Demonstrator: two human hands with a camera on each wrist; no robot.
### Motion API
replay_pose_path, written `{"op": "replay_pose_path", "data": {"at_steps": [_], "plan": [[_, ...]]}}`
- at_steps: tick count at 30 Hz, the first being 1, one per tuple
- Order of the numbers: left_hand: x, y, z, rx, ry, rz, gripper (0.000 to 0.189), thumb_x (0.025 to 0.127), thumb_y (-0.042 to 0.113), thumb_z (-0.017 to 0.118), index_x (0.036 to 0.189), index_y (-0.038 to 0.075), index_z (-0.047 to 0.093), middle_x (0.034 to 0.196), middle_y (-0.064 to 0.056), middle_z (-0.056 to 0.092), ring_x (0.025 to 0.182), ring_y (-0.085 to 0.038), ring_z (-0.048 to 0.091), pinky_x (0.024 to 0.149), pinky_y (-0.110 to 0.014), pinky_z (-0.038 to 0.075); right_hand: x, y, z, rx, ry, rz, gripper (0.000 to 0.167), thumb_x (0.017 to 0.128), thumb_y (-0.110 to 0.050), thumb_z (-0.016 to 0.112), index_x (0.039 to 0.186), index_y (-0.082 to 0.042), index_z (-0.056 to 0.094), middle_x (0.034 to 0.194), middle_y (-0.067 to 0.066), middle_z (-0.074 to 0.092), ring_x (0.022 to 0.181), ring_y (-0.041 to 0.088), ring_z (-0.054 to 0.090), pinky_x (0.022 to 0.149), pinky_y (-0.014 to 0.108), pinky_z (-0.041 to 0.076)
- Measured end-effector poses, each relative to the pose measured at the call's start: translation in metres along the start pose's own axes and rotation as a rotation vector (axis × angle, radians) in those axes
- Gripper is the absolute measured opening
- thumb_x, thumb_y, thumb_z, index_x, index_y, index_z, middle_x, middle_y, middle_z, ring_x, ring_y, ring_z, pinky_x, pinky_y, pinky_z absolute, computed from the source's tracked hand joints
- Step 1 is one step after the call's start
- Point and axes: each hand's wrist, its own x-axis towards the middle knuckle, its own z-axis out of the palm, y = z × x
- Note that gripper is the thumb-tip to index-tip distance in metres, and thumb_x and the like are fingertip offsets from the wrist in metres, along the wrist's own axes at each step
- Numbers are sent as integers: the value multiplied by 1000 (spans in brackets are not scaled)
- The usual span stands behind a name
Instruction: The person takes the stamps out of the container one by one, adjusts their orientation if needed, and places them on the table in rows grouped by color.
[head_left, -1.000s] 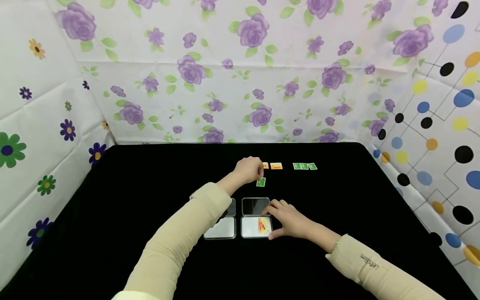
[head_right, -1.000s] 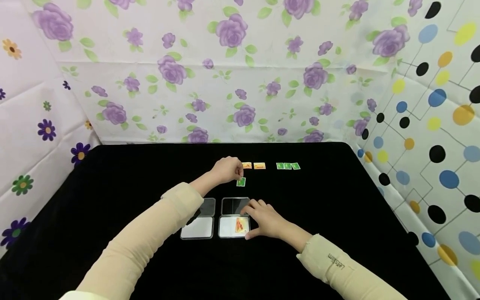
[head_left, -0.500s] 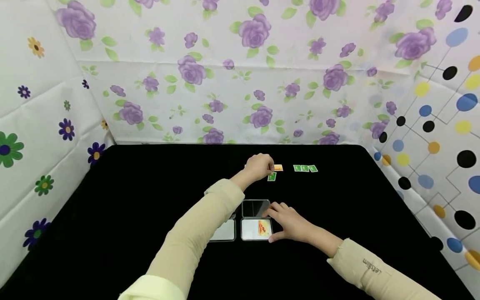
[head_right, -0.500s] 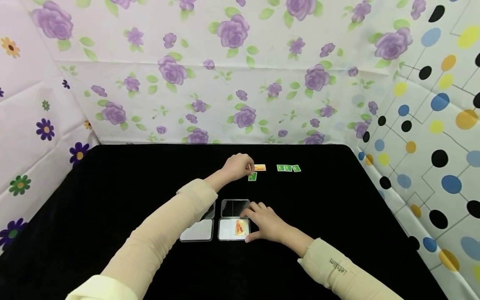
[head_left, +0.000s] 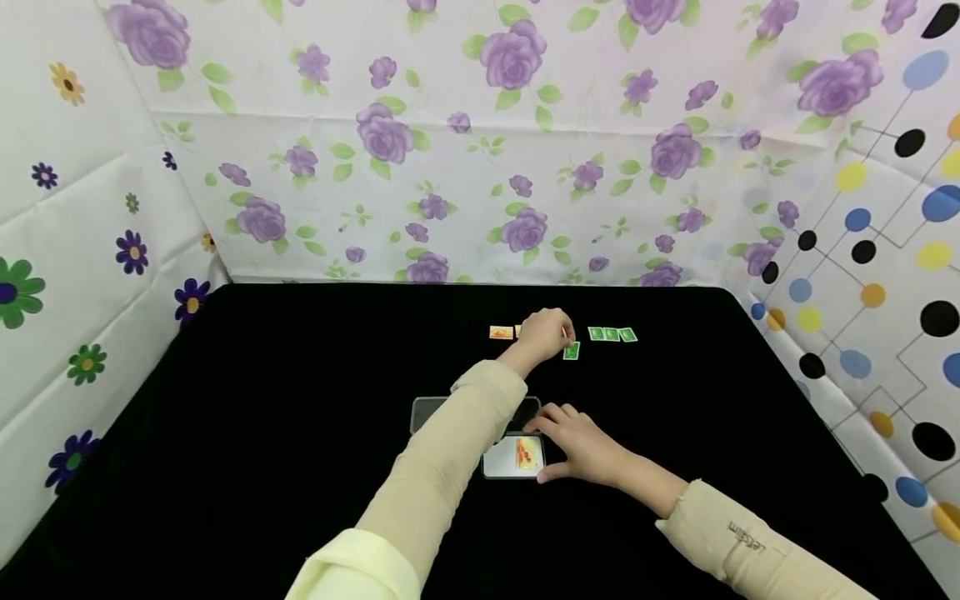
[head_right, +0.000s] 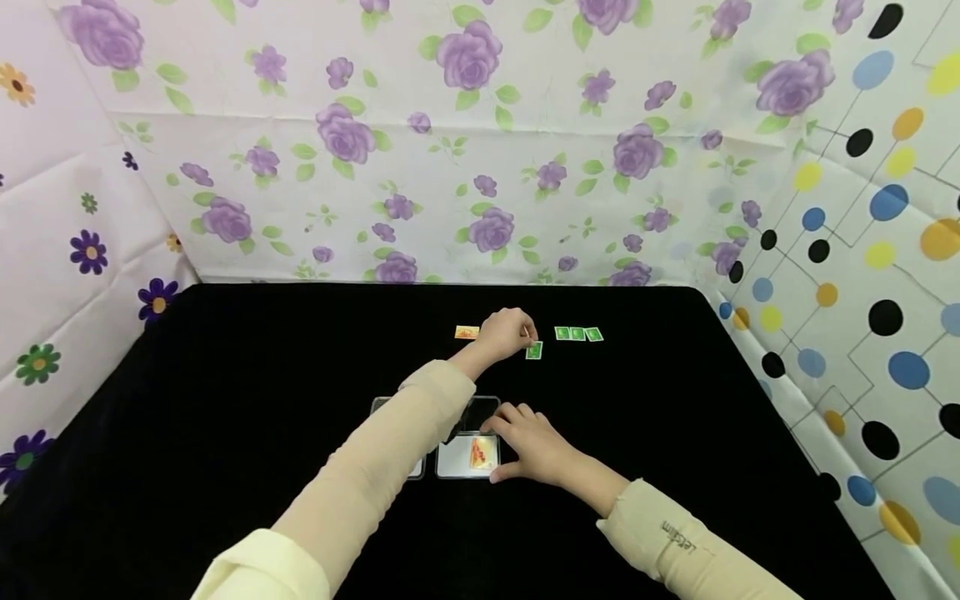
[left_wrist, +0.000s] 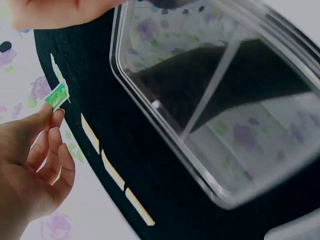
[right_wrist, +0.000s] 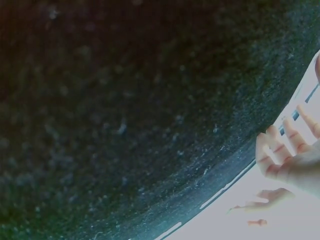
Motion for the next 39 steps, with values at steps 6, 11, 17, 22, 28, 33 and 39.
{"op": "replay_pose_path", "data": {"at_steps": [6,11,17,22,28,33,39], "plan": [[11,-7,12,-58,12,-71,10,90,26,64,89,20,72,100,4,69,85,-15,63,70,-27,51,-1,-2,1,-45,11,-21,62,70,-45,77,120,-12,58,119,5,54,98,19,49,76,37,44],[15,-15,11,-54,31,-113,13,92,25,62,91,19,73,101,3,70,89,-17,64,79,-32,52,1,-7,0,-72,22,-30,62,70,-46,76,119,-12,58,116,4,54,93,17,48,73,32,42],[23,-18,10,-73,18,-122,14,93,25,61,92,19,73,99,4,70,89,-17,64,81,-34,52,2,-9,1,-63,7,-18,63,70,-48,75,119,-13,58,115,2,53,92,14,45,72,30,40],[34,-14,13,-76,0,-61,13,92,25,62,96,19,72,101,3,70,88,-16,65,82,-33,52,1,-7,2,-58,14,-24,63,70,-48,74,121,-14,58,116,1,53,92,13,44,74,30,39],[50,-10,19,-30,29,-22,14,92,23,61,100,18,72,101,3,71,88,-14,66,82,-31,53,-1,-8,0,-88,21,-17,64,71,-48,74,123,-15,57,116,0,54,95,15,47,75,31,41],[58,-9,21,40,-2,1,13,94,22,60,98,19,71,98,4,71,83,-13,65,77,-29,53,-5,-9,-2,-113,19,-15,65,73,-49,73,126,-14,57,120,0,56,100,17,50,78,33,45],[59,-13,21,89,-17,43,15,95,20,57,95,17,72,93,3,71,79,-13,65,74,-28,53,-9,-6,-1,-121,6,-11,66,75,-47,72,130,-14,56,125,1,56,105,18,52,80,36,46]]}}
